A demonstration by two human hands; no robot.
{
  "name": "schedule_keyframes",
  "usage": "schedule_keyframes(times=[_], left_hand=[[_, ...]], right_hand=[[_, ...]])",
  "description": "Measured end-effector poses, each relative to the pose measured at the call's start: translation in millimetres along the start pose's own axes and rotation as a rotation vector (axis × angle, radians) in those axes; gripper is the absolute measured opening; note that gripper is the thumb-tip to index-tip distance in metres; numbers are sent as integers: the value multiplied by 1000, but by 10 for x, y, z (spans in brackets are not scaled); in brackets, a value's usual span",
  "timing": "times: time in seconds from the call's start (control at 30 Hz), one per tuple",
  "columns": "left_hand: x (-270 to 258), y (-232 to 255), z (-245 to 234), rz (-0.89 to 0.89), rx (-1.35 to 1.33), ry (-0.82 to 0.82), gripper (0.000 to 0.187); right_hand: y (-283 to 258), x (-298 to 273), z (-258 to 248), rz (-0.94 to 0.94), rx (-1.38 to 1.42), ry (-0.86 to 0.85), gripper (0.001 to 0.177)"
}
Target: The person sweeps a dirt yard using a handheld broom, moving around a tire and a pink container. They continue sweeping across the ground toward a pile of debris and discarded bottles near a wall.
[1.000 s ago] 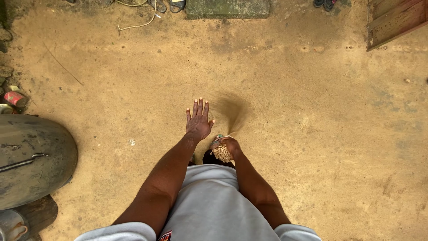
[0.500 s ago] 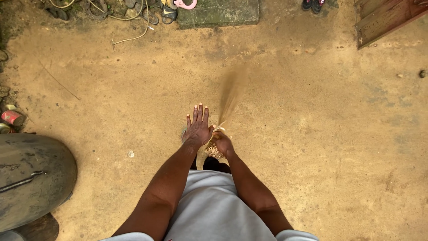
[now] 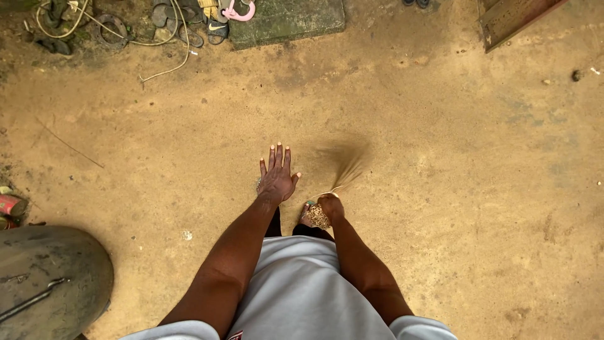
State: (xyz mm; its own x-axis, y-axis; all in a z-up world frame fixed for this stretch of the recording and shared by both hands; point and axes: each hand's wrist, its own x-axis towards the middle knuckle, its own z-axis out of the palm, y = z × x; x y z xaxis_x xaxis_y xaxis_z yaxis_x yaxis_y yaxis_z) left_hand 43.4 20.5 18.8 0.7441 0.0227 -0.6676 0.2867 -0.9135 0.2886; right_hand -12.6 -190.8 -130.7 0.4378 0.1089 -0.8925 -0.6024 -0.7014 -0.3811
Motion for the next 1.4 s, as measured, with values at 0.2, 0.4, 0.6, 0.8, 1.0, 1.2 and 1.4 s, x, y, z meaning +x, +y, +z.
schedule_keyframes(times=[0.2,0.4,0.6,0.8,1.0,1.2,1.4], left_hand=[[182,-104,-30,30,27,0,88],[344,-233,-74,45,51,37,89],[392,-406,-87,33,46,34,91],[410,-490,-167,3,46,11,92],[420,-509,-198,6,17,12,89],[438,-506,-244,17,18,2,91],[498,-585,-221,21,14,11,90]], right_hand=[[-308,-144,-197,139,-110,328,37],[-796,-72,109,-302,-211,246,37],[-1199,-112,367,-102,-67,-204,51],[-528,417,508,-103,67,-293,29],[645,1408,565,-181,-394,-32,24],[610,1322,547,-186,292,364,23],[-763,366,421,-298,365,115,32]])
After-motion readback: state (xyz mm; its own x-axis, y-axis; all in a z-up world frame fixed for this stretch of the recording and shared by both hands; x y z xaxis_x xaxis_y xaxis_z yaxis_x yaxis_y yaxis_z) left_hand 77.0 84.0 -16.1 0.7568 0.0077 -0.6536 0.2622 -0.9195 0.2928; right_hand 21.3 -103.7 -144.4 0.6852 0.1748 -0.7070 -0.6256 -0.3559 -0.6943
